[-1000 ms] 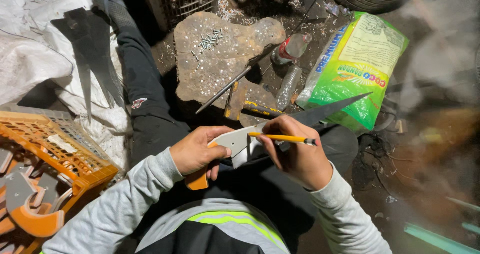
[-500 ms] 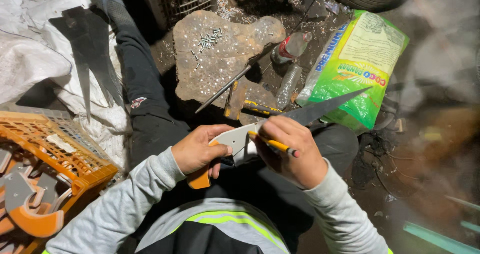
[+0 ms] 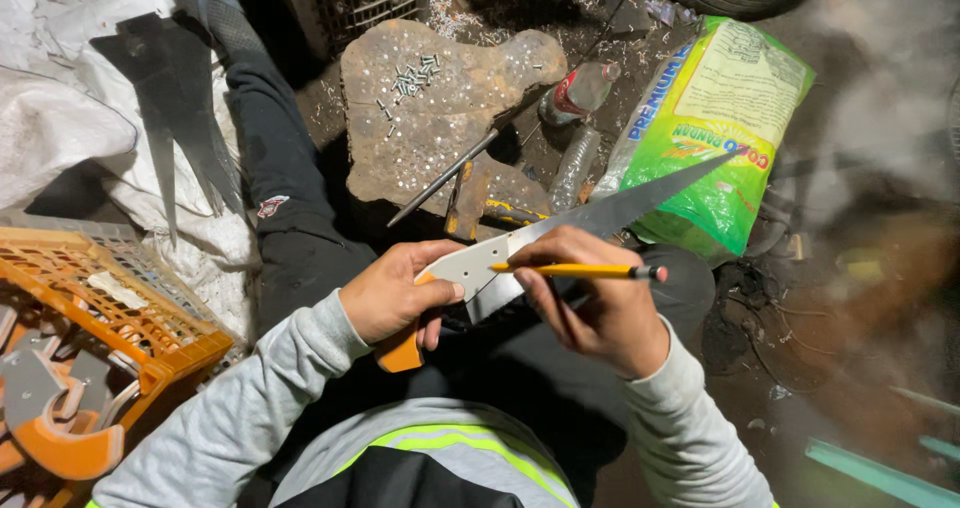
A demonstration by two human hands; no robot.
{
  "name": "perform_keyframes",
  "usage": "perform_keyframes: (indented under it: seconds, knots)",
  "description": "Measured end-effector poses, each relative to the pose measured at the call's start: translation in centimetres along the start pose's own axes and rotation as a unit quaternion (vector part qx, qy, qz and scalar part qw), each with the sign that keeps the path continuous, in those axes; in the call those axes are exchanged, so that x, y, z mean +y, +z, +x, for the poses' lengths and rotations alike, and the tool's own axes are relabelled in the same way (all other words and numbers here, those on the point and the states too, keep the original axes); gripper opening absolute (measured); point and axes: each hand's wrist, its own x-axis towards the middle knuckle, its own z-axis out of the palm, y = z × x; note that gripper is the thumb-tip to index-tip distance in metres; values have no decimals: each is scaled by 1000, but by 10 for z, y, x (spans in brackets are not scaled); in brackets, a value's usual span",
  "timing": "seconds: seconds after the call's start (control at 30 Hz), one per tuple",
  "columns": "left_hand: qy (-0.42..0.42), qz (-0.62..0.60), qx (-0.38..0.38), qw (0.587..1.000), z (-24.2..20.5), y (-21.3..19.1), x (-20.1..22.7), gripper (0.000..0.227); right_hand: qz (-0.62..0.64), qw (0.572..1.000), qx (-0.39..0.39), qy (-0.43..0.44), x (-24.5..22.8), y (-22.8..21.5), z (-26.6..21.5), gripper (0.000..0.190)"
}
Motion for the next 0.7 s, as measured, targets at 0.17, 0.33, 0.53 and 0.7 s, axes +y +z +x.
perform_keyframes:
  seconds: [0.17, 0.33, 0.53, 0.7]
  knots:
    - [-1, 4, 1, 1000, 2, 0, 0, 44, -30, 998, -14, -49, 2, 14, 0, 12]
    - [-3, -30, -5, 1000, 1, 1, -4, 44, -96, 991, -16, -97, 11, 22, -6, 18]
    - [24, 3, 5, 1000, 1, -4, -4, 42, -92, 994, 32, -51, 11, 37, -6, 17]
    - [11, 1, -7, 1000, 4, -1, -8, 43, -13, 996, -52, -74, 19, 27, 8, 25]
